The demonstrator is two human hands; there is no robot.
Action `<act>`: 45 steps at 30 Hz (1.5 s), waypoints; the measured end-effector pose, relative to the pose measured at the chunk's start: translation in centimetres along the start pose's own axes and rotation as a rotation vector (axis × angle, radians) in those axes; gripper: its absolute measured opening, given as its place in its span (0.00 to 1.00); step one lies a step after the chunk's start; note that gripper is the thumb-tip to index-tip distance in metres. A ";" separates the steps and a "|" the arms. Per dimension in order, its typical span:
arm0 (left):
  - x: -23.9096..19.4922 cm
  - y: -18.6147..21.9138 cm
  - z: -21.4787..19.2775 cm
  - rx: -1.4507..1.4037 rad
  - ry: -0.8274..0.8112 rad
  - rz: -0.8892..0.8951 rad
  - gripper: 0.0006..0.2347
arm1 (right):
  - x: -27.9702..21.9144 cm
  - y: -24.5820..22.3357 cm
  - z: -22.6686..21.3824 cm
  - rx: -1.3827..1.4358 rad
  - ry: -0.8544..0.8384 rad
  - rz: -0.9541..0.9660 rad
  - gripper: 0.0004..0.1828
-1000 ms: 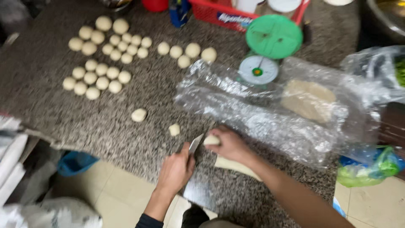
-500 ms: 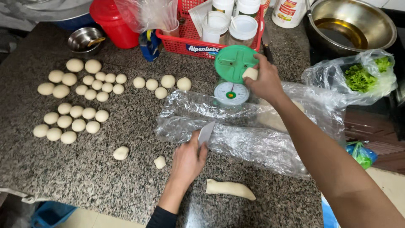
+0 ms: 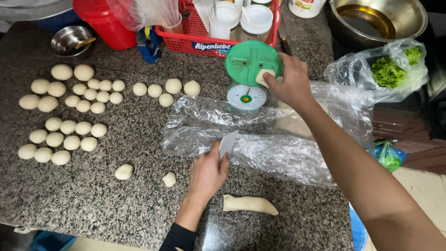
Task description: The person portions a long dough log into small pieces using a plastic scraper, weighs each piece on a kitchen scale, and rolls them into uniform balls. The person arranges the dough balls on the countertop and covers them with plastic wrap.
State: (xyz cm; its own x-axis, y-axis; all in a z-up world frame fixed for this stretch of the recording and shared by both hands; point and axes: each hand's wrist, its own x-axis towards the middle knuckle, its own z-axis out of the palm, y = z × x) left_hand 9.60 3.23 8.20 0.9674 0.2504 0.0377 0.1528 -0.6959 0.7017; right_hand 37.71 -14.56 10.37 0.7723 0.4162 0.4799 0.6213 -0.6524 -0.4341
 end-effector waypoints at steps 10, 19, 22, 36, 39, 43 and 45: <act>-5.7 -5.7 -1.9 -0.030 0.089 -0.310 0.19 | -1.0 -2.8 0.9 -0.043 -0.017 -0.154 0.26; -11.7 -14.0 -6.2 0.198 0.275 -0.388 0.18 | -13.6 -12.9 8.6 0.722 -0.708 0.188 0.26; -10.4 -13.7 -4.9 0.193 0.114 -0.372 0.18 | -17.6 -15.7 11.3 0.581 -0.955 0.277 0.24; -7.0 -13.1 -4.5 0.228 -0.044 -0.449 0.14 | -22.9 -22.4 16.0 0.431 -0.848 0.015 0.27; -6.3 -13.6 -4.4 0.084 -0.062 -0.569 0.18 | -22.8 -23.4 16.2 0.431 -0.845 0.070 0.38; -6.4 -14.2 -4.5 0.041 0.058 -0.531 0.25 | -23.0 -23.7 15.9 0.323 -0.843 -0.009 0.25; -7.0 -13.9 -4.1 0.096 0.039 -0.525 0.21 | -23.4 -23.0 15.2 0.240 -0.891 -0.032 0.21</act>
State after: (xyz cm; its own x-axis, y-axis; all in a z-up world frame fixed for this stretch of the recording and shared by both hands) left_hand -0.13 13.95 1.13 0.7481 0.6047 -0.2733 0.6336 -0.5284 0.5651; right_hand 7.38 0.36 -2.42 0.5090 0.8304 -0.2264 0.5784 -0.5248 -0.6245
